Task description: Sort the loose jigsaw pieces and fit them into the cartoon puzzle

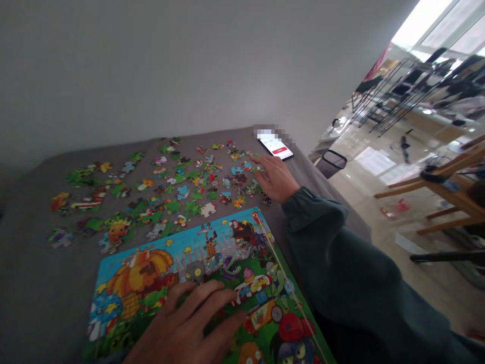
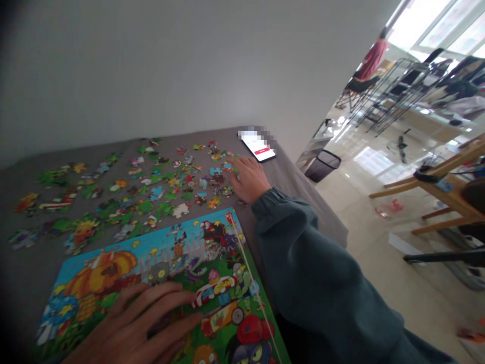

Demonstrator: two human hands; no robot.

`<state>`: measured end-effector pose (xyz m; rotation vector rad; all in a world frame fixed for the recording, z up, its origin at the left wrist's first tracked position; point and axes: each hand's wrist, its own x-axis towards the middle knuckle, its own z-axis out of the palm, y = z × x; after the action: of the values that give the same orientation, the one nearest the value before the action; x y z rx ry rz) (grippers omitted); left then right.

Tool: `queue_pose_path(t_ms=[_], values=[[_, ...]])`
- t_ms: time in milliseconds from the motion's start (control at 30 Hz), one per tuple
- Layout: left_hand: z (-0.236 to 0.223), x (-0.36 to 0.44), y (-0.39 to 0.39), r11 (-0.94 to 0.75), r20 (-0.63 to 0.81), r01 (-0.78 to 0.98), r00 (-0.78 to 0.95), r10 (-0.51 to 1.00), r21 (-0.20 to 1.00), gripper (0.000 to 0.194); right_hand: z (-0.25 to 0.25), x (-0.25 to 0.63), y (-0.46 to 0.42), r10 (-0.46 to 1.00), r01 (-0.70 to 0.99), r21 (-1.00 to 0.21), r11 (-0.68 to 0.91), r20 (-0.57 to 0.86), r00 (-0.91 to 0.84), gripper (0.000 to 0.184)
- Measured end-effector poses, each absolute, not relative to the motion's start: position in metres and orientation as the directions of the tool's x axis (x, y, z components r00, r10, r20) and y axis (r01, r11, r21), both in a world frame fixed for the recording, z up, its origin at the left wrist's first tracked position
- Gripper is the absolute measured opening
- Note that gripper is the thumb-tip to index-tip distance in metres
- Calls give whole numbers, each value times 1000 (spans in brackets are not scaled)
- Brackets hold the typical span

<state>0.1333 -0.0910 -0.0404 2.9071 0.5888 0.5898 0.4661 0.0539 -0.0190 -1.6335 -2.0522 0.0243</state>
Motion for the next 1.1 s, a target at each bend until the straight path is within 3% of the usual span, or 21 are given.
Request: queue_pose_path(t_ms=[300,433,567,767,1100], values=[[-29,137,-81,-964,358,261,905,230,-40,34,-30,472,58,979,938,-298,177,153,-136,56],[-17,137,-81,-967,278,248,934,224,-52,39,-34,465,56,983,946,-271,180,91,-161,55],[-17,137,-79,-972,314,233,925,213,-30,36,-34,463,54,988,953,-263,151,71,-137,55],[-27,134,-76,-960,373,236,913,166,-148,43,-32,470,59,993,949,-294,112,80,-92,61],[-30,136,-77,-955,405,226,905,133,-191,36,-25,461,55,999,976,-220,7,-49,-19,62]])
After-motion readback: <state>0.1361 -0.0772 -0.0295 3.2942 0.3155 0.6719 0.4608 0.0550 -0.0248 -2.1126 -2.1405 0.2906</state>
